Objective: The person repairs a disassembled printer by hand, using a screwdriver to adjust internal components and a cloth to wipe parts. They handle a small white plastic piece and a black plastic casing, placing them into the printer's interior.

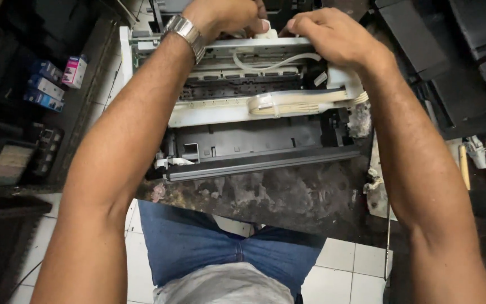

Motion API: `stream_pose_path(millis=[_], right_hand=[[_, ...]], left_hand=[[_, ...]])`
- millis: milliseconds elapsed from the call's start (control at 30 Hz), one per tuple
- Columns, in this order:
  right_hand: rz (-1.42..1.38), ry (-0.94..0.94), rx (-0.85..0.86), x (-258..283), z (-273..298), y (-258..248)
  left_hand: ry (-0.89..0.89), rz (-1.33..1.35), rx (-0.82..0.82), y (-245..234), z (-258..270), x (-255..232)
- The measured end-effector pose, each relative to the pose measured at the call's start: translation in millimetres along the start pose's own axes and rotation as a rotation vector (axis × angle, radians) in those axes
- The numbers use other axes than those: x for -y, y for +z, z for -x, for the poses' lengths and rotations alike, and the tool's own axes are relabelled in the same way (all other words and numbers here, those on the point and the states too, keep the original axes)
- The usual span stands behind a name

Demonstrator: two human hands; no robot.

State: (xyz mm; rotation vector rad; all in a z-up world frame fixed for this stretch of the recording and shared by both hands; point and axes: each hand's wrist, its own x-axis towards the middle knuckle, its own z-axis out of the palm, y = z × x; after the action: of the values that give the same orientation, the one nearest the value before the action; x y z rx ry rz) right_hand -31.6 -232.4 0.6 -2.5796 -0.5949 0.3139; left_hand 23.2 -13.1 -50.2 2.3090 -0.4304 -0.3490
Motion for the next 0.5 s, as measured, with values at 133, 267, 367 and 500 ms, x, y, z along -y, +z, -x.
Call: stream_pose_path(millis=[133,267,367,500], right_hand=[[0.021,-0.05,-0.026,-2,1,4],[0.02,-0.017,-0.03,3,3,6],[0.038,-0.017,-0.049,1,2,8],[0.083,0.037,-0.067,-10,-2,13]], left_hand=[[0.126,-0.057,-0.014,7,-16,27],[0.131,-0.067,-0.078,1,-2,19],[0.103,-0.062,-0.054,2,-1,18],[0.07,-0.087,-0.031,1,-5,15]])
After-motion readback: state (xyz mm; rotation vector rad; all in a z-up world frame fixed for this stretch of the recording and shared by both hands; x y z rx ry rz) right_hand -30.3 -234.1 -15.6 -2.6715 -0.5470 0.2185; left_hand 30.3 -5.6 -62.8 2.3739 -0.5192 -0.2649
